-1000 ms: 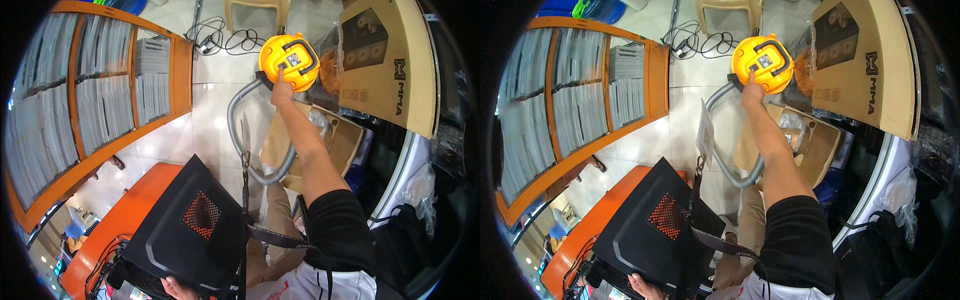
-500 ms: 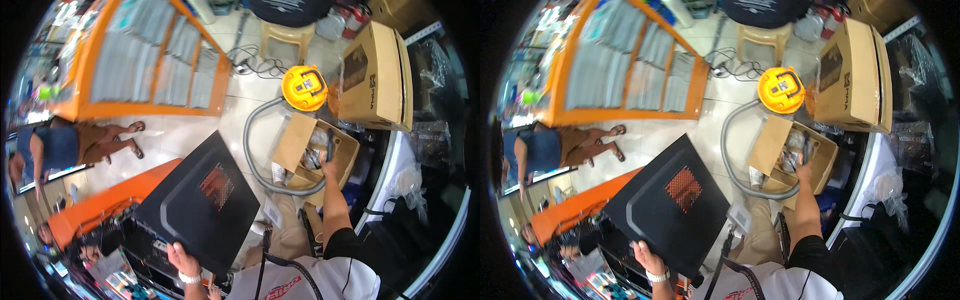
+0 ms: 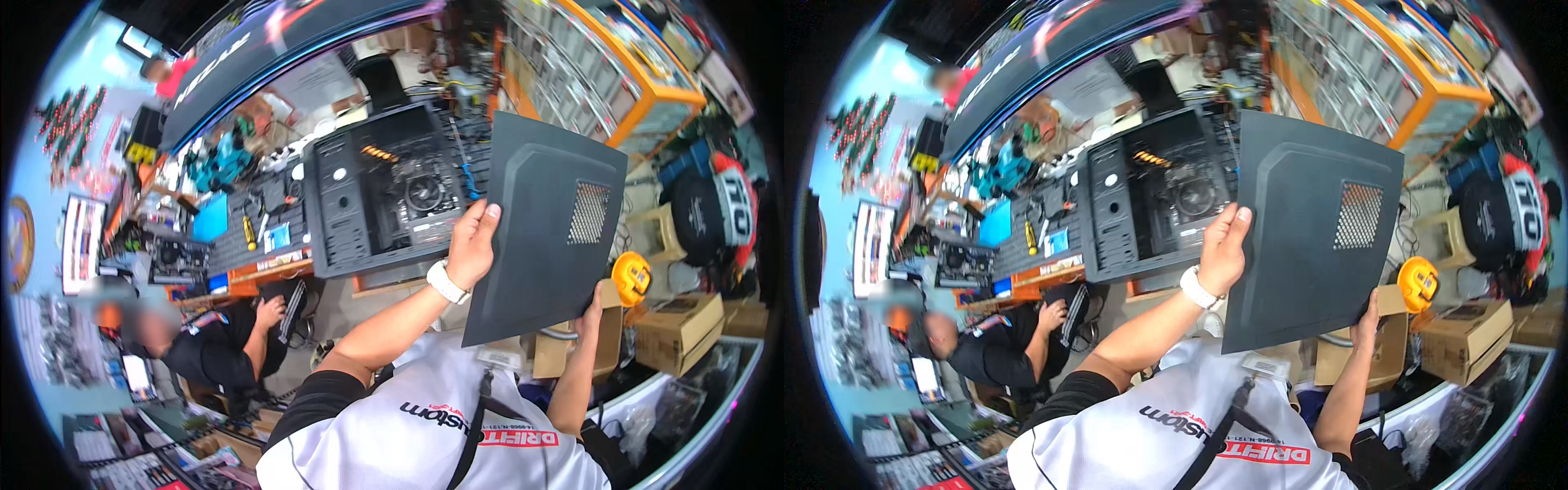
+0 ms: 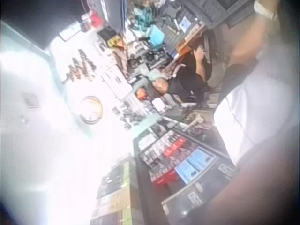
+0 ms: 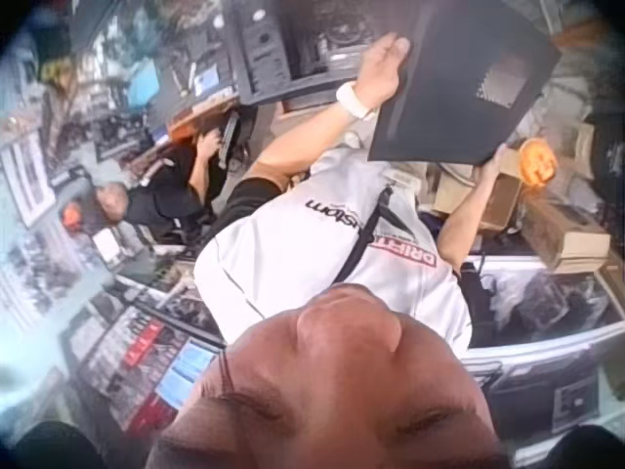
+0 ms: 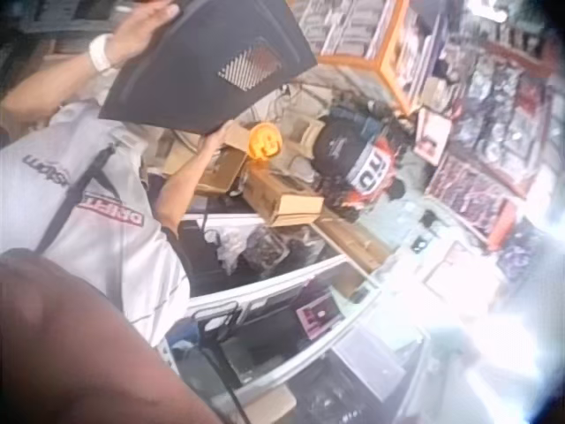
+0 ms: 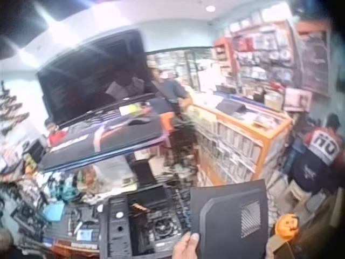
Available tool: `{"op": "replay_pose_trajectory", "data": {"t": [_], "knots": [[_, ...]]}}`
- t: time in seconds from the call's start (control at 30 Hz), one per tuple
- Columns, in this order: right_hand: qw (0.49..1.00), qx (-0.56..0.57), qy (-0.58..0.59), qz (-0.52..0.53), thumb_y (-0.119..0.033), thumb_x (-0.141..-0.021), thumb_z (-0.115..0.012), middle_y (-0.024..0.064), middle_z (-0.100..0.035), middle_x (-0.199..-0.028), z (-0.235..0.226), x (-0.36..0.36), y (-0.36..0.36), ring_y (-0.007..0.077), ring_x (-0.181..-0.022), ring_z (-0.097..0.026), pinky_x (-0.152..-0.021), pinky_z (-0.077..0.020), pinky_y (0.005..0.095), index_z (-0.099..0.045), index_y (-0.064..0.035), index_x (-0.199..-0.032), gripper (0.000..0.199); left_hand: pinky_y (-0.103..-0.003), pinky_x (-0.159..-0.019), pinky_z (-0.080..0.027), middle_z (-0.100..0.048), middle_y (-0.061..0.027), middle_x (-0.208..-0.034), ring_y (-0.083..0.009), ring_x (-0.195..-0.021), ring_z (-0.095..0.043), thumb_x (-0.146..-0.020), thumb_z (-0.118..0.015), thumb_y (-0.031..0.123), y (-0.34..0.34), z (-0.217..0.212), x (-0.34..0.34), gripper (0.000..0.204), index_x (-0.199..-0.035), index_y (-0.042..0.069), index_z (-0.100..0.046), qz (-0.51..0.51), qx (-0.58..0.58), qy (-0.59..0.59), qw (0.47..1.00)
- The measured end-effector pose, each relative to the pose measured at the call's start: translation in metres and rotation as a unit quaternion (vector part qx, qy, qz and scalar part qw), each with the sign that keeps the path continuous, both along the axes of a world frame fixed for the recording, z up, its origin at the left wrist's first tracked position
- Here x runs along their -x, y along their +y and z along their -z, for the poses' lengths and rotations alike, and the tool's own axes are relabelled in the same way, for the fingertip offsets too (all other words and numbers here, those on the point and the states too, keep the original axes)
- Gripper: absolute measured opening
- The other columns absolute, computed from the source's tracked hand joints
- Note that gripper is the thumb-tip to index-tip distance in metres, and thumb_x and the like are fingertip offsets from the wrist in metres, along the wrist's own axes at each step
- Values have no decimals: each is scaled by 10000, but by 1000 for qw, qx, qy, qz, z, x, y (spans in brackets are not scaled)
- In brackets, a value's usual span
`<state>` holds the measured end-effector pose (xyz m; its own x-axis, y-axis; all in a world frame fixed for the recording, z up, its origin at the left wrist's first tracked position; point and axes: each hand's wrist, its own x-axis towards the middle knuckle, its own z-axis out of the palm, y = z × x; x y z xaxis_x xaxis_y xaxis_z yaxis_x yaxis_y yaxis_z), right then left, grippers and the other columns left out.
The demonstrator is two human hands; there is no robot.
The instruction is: The person attaches the side panel to a computer case, wipes the exterior surfaces with a cloth, and connects a cable to the rear port.
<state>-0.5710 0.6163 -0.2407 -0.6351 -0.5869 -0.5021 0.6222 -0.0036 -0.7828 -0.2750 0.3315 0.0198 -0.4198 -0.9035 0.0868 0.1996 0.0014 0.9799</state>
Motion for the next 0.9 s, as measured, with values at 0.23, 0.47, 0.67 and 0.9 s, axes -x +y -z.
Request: {"op": "replay_pose_trajectory", "data": {"t": [0.23, 0.47, 0.67, 0.9], "knots": [[968, -69, 213, -115, -416, -1122, -634, 66, -756, -1261, -107, -74, -92, 172, -1198, -657, -1089, -478, 337, -734, 16, -1277, 469, -318, -1071, -471, -751, -70, -1290, -154, -1187, -642, -1170, -546, 352, -84, 44, -153, 472, -1360, -58, -682, -97, -105, 2, 990], [883, -114, 425, -164, -285, -1141, -614, 147, -788, -1185, -110, -181, -212, 204, -1101, -680, -1024, -513, 360, -719, 73, -1329, 418, -494, -984, -574, -776, -273, -1183, -456, -1108, -750, -1093, -587, 264, -188, 111, -257, 357, -1281, 13, -757, -317, 113, -331, 881], [834, -120, 515, -157, -253, -1085, -664, 244, -765, -1153, -109, -207, -291, 381, -1109, -726, -1003, -534, 417, -753, 25, -1298, 362, -541, -1043, -549, -744, -211, -1305, -456, -1205, -699, -1030, -609, 256, -246, 122, -286, 356, -1294, 87, -779, -295, 96, -498, 810], [801, -84, 554, -213, -224, -1082, -663, 219, -662, -1021, -104, -216, -314, 372, -996, -655, -928, -520, 446, -722, -47, -1420, 386, -554, -988, -574, -753, -185, -1284, -452, -1164, -715, -1018, -652, 263, -268, 114, -294, 334, -1292, 116, -776, -292, 96, -583, 752]]}}
